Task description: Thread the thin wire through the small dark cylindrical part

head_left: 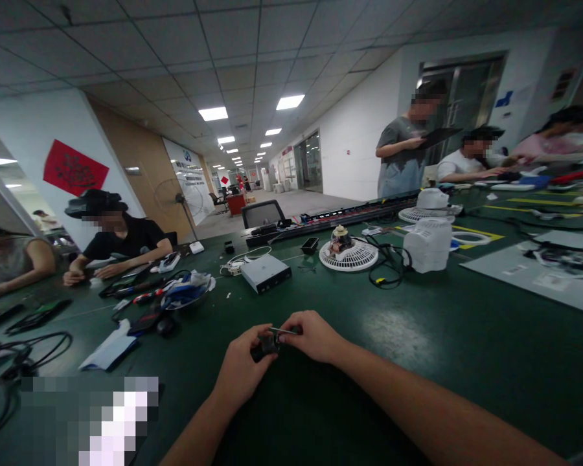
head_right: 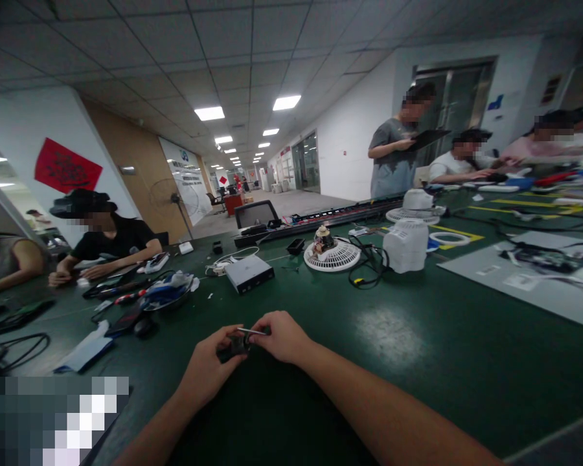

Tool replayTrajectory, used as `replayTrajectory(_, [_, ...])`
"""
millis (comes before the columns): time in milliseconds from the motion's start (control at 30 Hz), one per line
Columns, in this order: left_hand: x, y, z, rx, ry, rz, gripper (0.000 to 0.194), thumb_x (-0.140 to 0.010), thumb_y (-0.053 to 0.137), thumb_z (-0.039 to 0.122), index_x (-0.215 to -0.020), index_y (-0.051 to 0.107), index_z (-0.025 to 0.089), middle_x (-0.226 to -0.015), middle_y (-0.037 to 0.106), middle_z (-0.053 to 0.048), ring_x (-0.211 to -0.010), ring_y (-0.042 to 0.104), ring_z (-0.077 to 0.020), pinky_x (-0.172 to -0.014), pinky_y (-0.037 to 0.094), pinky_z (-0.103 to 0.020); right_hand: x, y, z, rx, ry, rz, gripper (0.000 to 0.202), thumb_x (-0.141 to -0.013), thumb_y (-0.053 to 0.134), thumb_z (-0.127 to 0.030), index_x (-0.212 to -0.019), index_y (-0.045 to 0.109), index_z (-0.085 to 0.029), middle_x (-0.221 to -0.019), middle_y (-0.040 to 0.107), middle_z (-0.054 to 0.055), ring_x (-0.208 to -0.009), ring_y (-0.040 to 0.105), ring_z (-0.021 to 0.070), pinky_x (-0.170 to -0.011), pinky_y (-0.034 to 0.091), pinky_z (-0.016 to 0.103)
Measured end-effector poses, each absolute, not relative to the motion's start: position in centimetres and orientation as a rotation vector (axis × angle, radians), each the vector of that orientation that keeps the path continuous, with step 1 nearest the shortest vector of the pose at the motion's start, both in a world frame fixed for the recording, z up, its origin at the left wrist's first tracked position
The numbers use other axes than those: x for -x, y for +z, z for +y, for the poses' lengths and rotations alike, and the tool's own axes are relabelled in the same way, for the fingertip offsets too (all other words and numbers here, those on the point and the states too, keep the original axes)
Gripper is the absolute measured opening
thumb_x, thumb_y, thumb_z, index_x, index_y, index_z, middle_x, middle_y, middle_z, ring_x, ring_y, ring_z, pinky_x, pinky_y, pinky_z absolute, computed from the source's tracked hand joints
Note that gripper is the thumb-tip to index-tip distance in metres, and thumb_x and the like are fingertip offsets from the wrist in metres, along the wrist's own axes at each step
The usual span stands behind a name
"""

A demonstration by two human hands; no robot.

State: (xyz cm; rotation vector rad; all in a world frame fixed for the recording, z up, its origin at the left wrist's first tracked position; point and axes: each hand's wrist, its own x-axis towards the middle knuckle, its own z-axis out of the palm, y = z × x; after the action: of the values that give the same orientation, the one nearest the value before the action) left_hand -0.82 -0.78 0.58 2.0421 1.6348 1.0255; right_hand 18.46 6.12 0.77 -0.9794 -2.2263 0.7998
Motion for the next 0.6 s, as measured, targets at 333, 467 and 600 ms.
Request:
replayTrajectory(333, [0.15,0.98,-1.37,-2.015,1.149,1.567,0.047,-0.068,0.075,0.016,-0.112,0.06,0.026,-0.102,0.073,0.0,-0.091,0.07,-0.0186,-0.087,0.054,-0.035,-18.22,0.56,6.03,0.956,1.068,-2.07,0.015,-0.071,0.074,-0.029,-0.08,0.076,-0.018,-0.066,0.066,-0.001,-0.062,0.056,0.0125,-0.056,0.038,0.023])
replayTrajectory(467, [0.15,1.11,-1.38,-1.996,1.173,1.577,0.045,-0.067,0.075,0.016,-0.109,0.06,0.024,-0.1,0.074,-0.002,-0.091,0.071,-0.0202,-0.087,0.055,-0.037,-18.07,0.74,5.83,0.991,1.048,-2.092,0.014,-0.074,0.071,-0.028,-0.079,0.076,-0.017,-0.065,0.065,-0.001,-0.06,0.054,0.0116,-0.053,0.035,0.022])
replayTrajectory(600, [0.12,1.29,-1.58,-2.003,1.163,1.583,0.038,-0.068,0.075,0.018,-0.103,0.061,0.022,-0.101,0.074,-0.003,-0.092,0.07,-0.022,-0.086,0.055,-0.039,-18.17,1.15,5.74,1.053,1.058,-2.033,0.018,-0.067,0.077,-0.03,-0.076,0.072,-0.015,-0.064,0.062,-0.002,-0.059,0.053,0.0107,-0.053,0.036,0.021])
